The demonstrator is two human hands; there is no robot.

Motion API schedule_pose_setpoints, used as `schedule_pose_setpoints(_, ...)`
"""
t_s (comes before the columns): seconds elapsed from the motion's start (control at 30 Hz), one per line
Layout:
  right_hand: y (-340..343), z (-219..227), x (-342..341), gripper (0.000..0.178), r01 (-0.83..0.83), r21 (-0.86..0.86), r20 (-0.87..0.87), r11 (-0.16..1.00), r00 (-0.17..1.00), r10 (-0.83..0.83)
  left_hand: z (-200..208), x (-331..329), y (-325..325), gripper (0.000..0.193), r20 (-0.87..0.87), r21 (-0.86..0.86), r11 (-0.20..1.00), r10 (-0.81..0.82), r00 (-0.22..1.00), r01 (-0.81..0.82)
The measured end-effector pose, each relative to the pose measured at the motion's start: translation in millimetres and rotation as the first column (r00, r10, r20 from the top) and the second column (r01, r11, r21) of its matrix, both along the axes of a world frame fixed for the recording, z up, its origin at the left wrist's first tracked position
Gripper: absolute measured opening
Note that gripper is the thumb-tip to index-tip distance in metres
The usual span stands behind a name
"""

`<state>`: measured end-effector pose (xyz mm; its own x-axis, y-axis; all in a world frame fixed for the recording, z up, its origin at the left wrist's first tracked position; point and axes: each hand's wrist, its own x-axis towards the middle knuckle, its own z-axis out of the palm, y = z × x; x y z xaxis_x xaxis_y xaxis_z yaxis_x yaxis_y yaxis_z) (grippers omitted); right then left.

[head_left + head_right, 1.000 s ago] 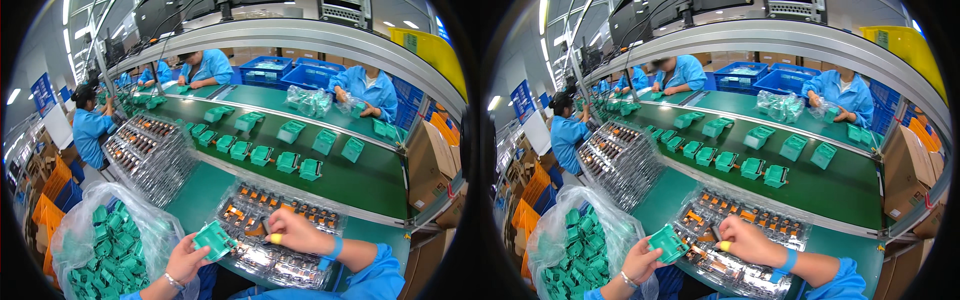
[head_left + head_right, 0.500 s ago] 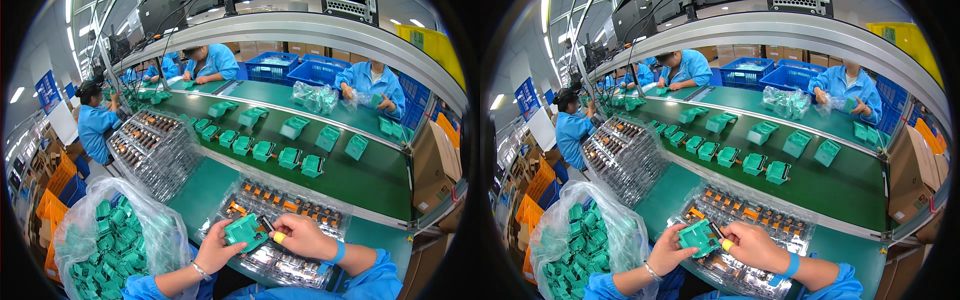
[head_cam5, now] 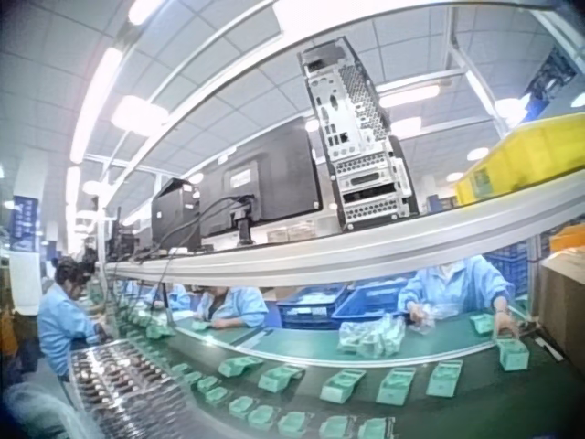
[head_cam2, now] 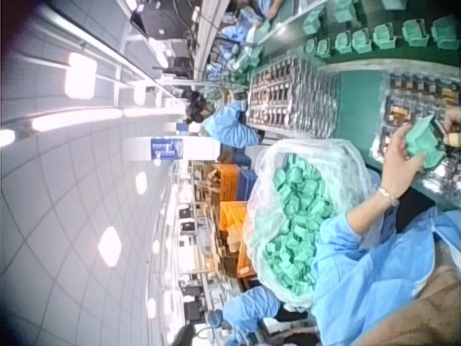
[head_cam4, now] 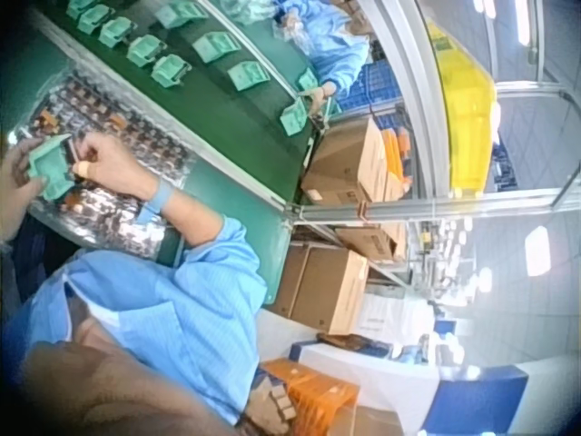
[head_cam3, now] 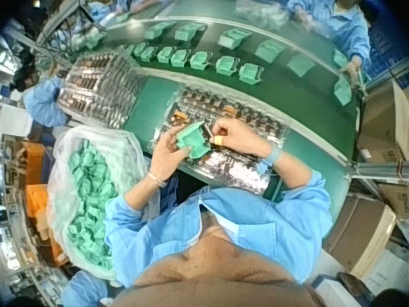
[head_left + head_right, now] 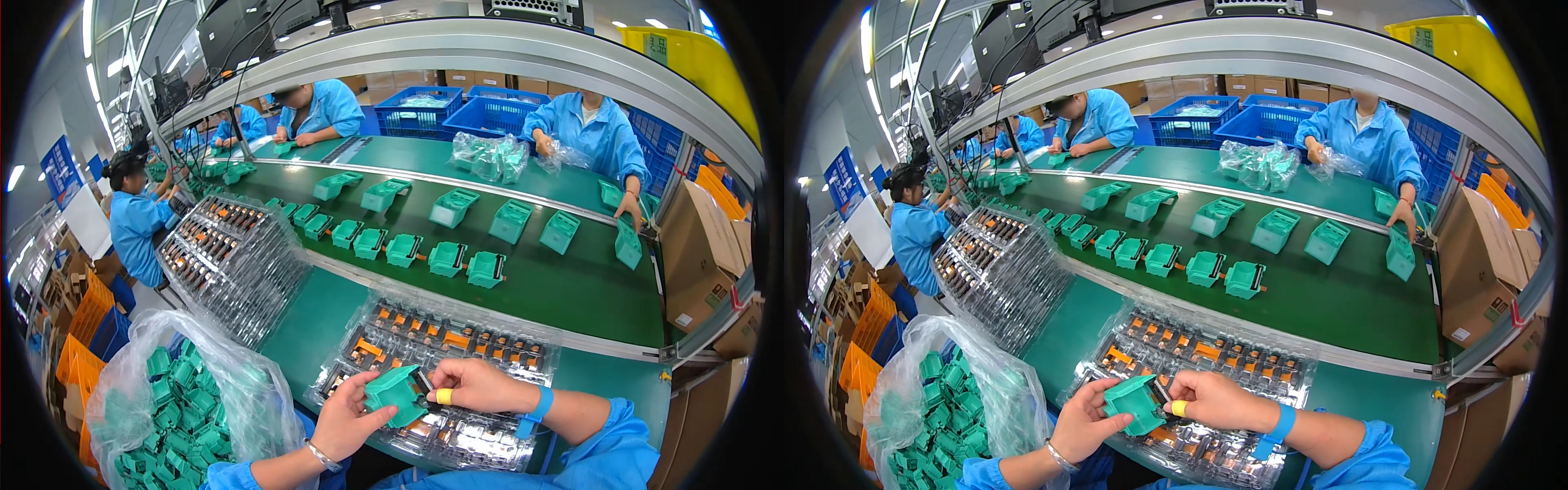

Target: The person assembles small electronic components by hand, inserting yellow electronic components into green plastic housings.

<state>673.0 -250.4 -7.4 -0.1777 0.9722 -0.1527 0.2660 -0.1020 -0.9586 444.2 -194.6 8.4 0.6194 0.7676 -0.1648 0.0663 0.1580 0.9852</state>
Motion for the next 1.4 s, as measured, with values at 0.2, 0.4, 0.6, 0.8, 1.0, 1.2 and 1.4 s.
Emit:
schedule_pose_setpoints(0.2, -7.5, 11.4, -1.3, 0.021, -0.005, 0.030, -0.014, 1.000, 1.000, 0.006, 13.7, 10.4, -14.9, 0.055, 0.045, 0.050, 0.998, -0.036, 0.998, 0.034)
schedule_pose_setpoints(0.4, -14.1, 14.9, 1.2, 0.021, 0.027, -0.060, -0.038, 0.998, 0.999, -0.029, 11.5, 15.5, -12.2, 0.055, -0.005, 0.016, 0.998, -0.053, 0.999, 0.053)
schedule_pose_setpoints(0.6, -13.8, 3.0, 10.8, 0.021, 0.142, -0.019, -0.141, 0.990, 0.980, -0.144, 7.3, 20.2, -10.5, 0.056, 0.094, -0.146, 0.988, -0.038, 0.995, 0.051)
schedule_pose_setpoints(0.8, 18.8, -0.7, 96.8, 0.019, 0.600, 0.289, 0.035, 0.746, 0.772, -0.634, 16.5, -34.6, -14.2, 0.049, 0.082, -0.023, 0.999, 0.029, 0.996, -0.028)
schedule_pose_setpoints(1.0, 32.5, -67.5, 211.6, 0.012, 0.839, 0.030, -0.015, 0.543, 0.544, -0.839, 34.0, -124.8, -8.7, 0.028, -0.091, 0.245, 0.954, 0.199, 0.976, -0.172)
schedule_pose_setpoints(1.2, 51.5, -95.9, 229.5, 0.010, 0.809, -0.128, -0.003, 0.573, 0.578, -0.816, 22.5, -269.3, 30.1, 0.015, -0.290, 0.611, 0.584, 0.793, 0.536, -0.534)
schedule_pose_setpoints(1.4, 41.1, -77.6, 212.6, 0.017, 0.835, 0.220, 0.230, 0.505, 0.459, -0.858, -13.4, -390.3, 123.6, 0.031, -0.424, 0.776, 0.525, 0.845, 0.328, -0.349)
